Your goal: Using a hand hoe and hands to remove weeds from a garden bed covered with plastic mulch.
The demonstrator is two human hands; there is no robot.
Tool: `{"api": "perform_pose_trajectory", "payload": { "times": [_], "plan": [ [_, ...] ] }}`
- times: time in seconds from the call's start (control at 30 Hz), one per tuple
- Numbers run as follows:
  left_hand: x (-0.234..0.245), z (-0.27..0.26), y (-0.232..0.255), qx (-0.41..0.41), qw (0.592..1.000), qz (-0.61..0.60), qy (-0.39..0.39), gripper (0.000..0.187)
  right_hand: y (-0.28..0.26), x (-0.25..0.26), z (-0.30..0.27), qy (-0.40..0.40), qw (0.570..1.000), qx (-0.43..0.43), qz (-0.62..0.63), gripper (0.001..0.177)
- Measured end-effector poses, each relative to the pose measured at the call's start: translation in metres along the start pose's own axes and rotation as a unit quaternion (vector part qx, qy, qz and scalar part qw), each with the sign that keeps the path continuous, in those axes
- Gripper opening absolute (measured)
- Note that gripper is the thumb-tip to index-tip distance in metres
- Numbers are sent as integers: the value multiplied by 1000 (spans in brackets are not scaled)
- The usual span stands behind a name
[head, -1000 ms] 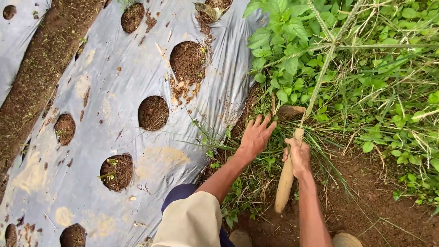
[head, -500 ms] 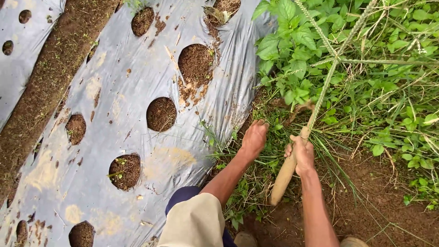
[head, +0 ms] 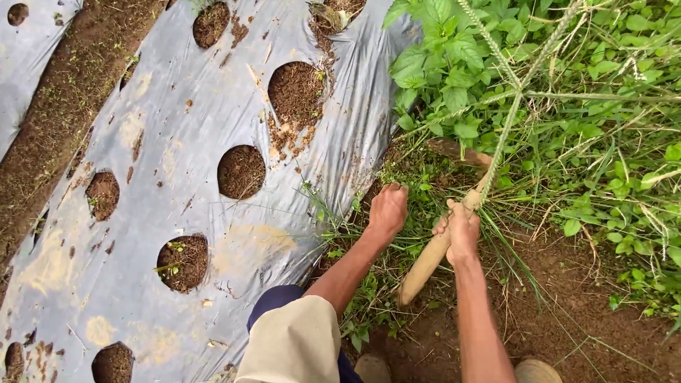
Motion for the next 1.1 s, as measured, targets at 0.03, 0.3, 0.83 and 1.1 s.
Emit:
{"api": "perform_pose_trajectory", "payload": {
  "times": [0.03, 0.3, 0.83, 1.1],
  "plan": [
    [5, -2, 6, -8, 999, 32, -5, 32, 4, -4, -3, 2, 1000, -14, 16, 22],
    [77, -18, 50, -12, 994, 102, 46, 54, 68, 23, 11, -50, 986, -97, -125, 18],
    [61, -23, 14, 86, 996, -21, -20, 34, 6, -3, -11, -44, 991, -41, -123, 24],
    [44, -23, 1, 206, 965, -150, -54, 34, 33, -2, -3, -80, 975, -75, -193, 23]
  ]
}}
Point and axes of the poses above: each hand's wrist, its own z-axis towards the middle knuckle, its own x-axis out of the back of the hand, y = z × x, the point moved 8 cm from there along z, towards the middle knuckle, and after that the axes turned 2 degrees about -y, right-handed, at the moved point
